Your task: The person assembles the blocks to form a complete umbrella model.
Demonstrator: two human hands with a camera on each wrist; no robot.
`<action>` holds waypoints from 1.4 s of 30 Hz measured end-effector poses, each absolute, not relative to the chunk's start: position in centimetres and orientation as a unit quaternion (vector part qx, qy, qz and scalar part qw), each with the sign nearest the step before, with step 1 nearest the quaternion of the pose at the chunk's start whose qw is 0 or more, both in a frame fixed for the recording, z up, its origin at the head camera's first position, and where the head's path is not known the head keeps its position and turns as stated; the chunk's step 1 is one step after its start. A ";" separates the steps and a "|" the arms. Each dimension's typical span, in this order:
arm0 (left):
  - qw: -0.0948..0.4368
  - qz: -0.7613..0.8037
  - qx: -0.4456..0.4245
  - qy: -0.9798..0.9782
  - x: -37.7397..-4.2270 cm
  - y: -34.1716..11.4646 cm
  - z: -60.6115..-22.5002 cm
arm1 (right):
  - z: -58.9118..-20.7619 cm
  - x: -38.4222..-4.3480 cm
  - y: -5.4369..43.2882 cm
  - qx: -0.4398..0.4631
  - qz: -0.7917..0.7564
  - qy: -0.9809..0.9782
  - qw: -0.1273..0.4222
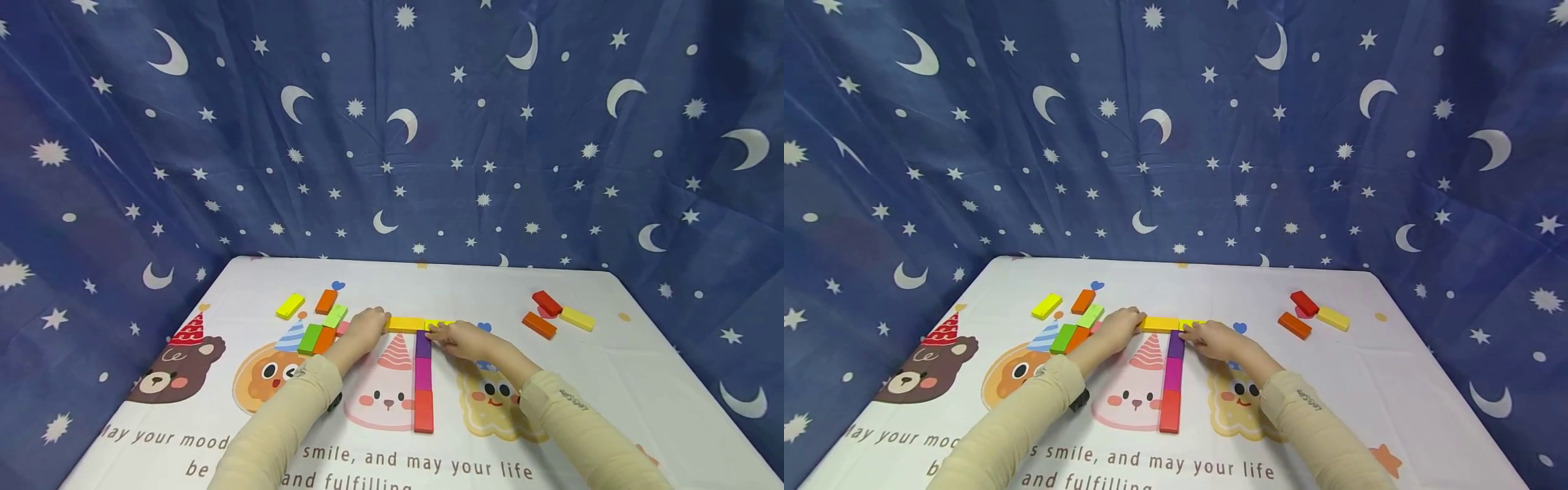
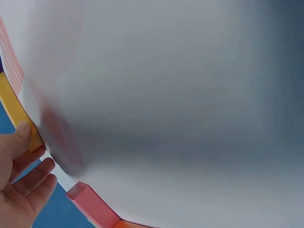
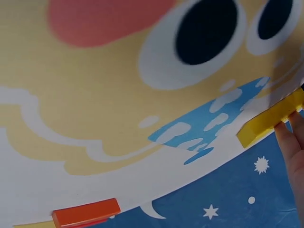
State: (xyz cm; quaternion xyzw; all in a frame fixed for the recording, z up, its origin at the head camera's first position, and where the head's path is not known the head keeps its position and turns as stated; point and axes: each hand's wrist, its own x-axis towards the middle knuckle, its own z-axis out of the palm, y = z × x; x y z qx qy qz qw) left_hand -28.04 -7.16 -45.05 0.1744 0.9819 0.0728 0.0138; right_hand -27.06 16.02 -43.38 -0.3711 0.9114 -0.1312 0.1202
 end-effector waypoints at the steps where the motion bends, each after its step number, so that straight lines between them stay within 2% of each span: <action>1: 0.014 0.071 0.174 0.982 -28.0 -7.2 -45.1 | -43.4 -27.1 16.0 -0.373 -0.129 0.911 0.119; 18: 0.033 0.103 0.175 0.979 -27.7 -7.4 -44.9 | -43.4 -27.2 16.0 -0.359 -0.138 0.910 0.152; 35: 0.038 0.122 0.160 0.979 -27.5 -7.0 -44.9 | -43.6 -27.3 16.1 -0.356 -0.135 0.911 0.160; 42: -0.012 0.048 0.195 0.980 -27.0 -6.0 -44.5 | -43.2 -27.3 16.4 -0.373 -0.136 0.904 0.159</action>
